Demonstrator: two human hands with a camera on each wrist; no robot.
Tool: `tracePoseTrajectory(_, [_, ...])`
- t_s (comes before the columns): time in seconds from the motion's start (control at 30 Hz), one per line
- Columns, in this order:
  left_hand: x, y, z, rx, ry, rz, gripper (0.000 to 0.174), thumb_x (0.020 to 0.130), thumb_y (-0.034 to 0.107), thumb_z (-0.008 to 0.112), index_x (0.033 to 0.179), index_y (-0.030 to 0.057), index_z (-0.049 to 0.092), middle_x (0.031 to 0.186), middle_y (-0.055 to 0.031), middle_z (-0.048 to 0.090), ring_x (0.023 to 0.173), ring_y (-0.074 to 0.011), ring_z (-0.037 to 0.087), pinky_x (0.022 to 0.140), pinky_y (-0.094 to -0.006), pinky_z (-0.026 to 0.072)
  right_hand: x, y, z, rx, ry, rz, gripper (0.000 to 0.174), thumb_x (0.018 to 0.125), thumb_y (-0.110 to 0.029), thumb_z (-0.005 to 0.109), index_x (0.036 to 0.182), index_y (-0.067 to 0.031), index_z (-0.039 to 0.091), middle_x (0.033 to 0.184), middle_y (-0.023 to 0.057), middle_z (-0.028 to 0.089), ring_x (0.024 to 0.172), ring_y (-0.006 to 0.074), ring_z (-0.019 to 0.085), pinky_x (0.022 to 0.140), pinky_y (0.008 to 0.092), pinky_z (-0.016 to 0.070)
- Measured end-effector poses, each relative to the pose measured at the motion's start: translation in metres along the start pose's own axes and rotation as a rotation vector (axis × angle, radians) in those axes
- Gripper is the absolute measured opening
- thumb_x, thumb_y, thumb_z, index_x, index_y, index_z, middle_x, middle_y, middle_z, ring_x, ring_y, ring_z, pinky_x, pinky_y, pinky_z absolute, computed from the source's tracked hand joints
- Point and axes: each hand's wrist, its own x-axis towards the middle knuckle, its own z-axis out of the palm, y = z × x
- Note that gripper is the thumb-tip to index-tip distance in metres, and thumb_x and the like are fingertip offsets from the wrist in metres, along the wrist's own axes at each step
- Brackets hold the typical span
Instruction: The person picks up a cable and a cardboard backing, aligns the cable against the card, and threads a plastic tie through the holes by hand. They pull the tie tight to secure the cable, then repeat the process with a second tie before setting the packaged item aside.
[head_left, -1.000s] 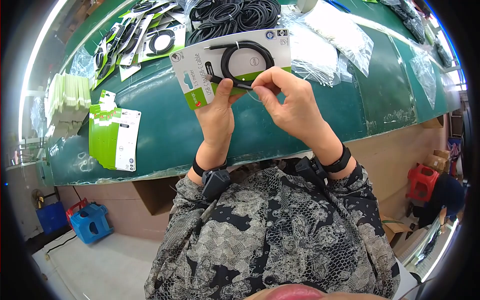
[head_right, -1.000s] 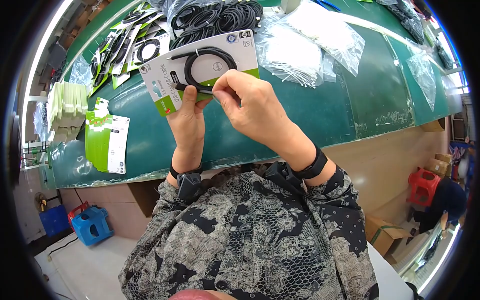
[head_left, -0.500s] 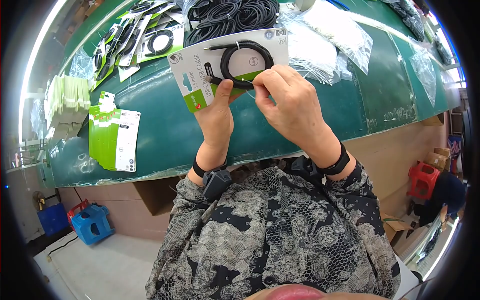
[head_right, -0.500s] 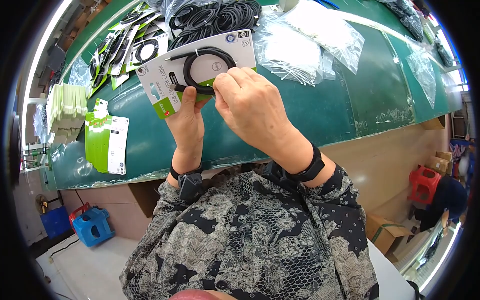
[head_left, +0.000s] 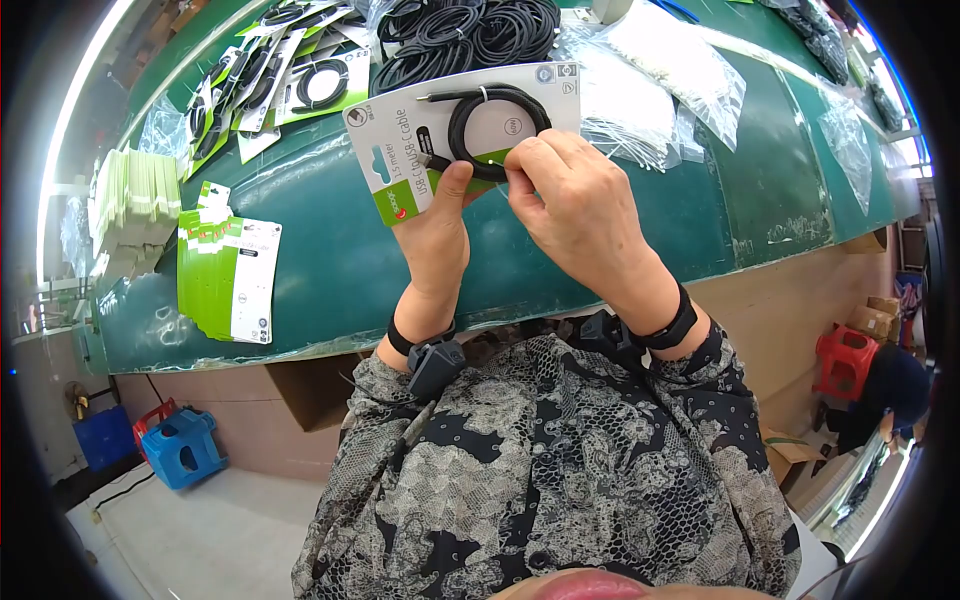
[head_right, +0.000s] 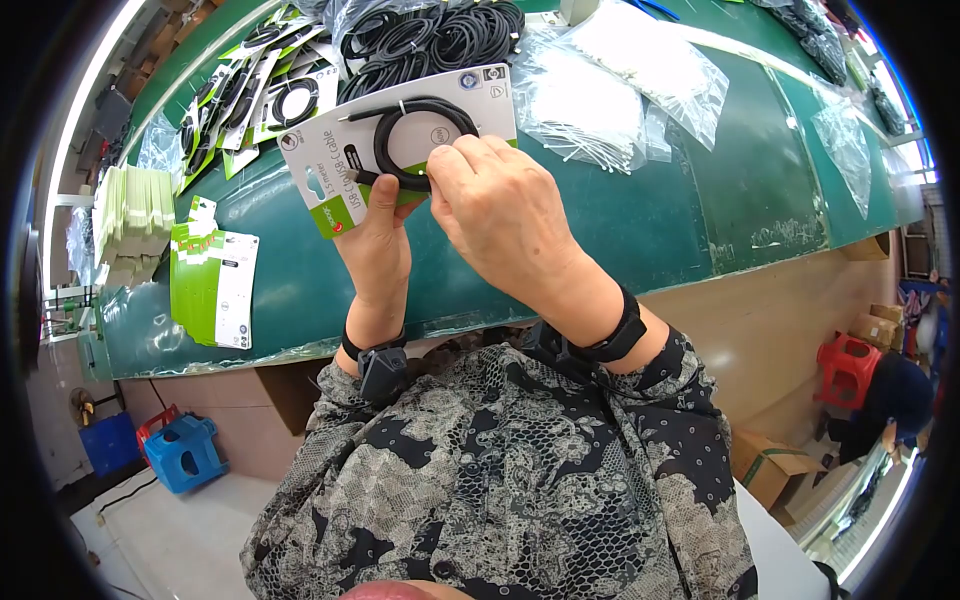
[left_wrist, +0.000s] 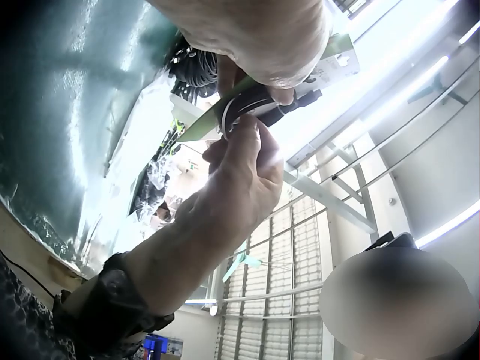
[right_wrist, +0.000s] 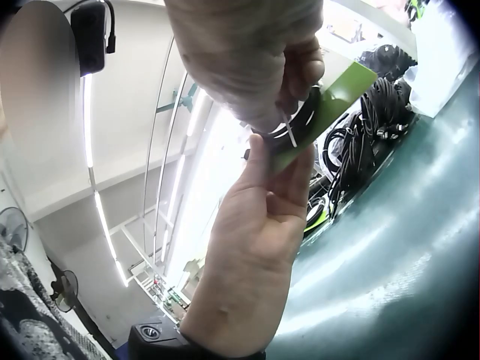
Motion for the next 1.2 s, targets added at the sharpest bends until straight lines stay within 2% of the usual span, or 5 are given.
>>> tracePoseTrajectory(0.7, [-0.006, -0.004, 0.003, 0.161, 0.001, 0.131, 0.038, 0.083, 0.003, 0.068, 0.116, 0.0004, 0.049, 0.101, -0.0063, 0.059, 0.088, -0.0134, 0.06, 0.07, -0.026, 0.0549, -0.001, -0.002, 0.004, -0.088, -0.084, 0.041, 0.009, 0.079, -0.004, 0.062, 0.084, -0.0016, 0.055, 0.076, 0.0127, 0.054, 0.072, 0.0298, 0.056, 0.064, 0.0353, 0.0478])
tracePoseTrajectory(0.93, [-0.002, 0.008, -0.003, -0.206, -0.061, -0.169, 0.03, 0.091, 0.011, 0.059, 0.118, 0.0016, 0.049, 0.101, -0.0075, 0.061, 0.087, -0.0168, 0.065, 0.067, -0.0287, 0.0582, -0.005, 0.017, -0.039, 0.267, 0.192, 0.331, 0.018, 0.087, -0.006, 0.061, 0.104, -0.0015, 0.056, 0.094, 0.0064, 0.063, 0.084, 0.0187, 0.062, 0.07, 0.0288, 0.0494])
tracePoseTrajectory(1.03, [-0.007, 0.012, 0.005, -0.301, -0.124, -0.247, 0.03, 0.093, 0.013, 0.057, 0.119, 0.0018, 0.049, 0.101, -0.0078, 0.062, 0.086, -0.0176, 0.066, 0.067, -0.0294, 0.0588, -0.019, 0.037, -0.017, 0.872, 0.111, 0.509, 0.028, 0.088, -0.007, 0.06, 0.114, -0.0007, 0.051, 0.112, 0.0104, 0.06, 0.098, 0.0146, 0.059, 0.081, 0.0256, 0.0485])
tracePoseTrajectory(1.17, [-0.015, 0.014, 0.012, -0.317, -0.174, -0.321, 0.031, 0.093, 0.013, 0.056, 0.12, 0.0012, 0.047, 0.101, -0.0081, 0.062, 0.085, -0.0178, 0.066, 0.068, -0.0302, 0.0592, -0.043, 0.047, 0.013, 0.64, 0.082, 0.229, 0.045, 0.085, -0.007, 0.064, 0.126, -0.0014, 0.047, 0.121, 0.0106, 0.056, 0.107, 0.0179, 0.056, 0.089, 0.0286, 0.0472])
tracePoseTrajectory(1.2, [-0.014, 0.016, 0.011, -0.32, -0.208, -0.32, 0.031, 0.093, 0.013, 0.056, 0.12, 0.0008, 0.047, 0.101, -0.0084, 0.062, 0.085, -0.018, 0.066, 0.068, -0.0305, 0.0593, -0.043, 0.046, 0.012, 0.934, 0.055, 0.339, 0.048, 0.084, -0.007, 0.065, 0.127, -0.0015, 0.047, 0.122, 0.0112, 0.055, 0.109, 0.019, 0.055, 0.091, 0.0302, 0.0462])
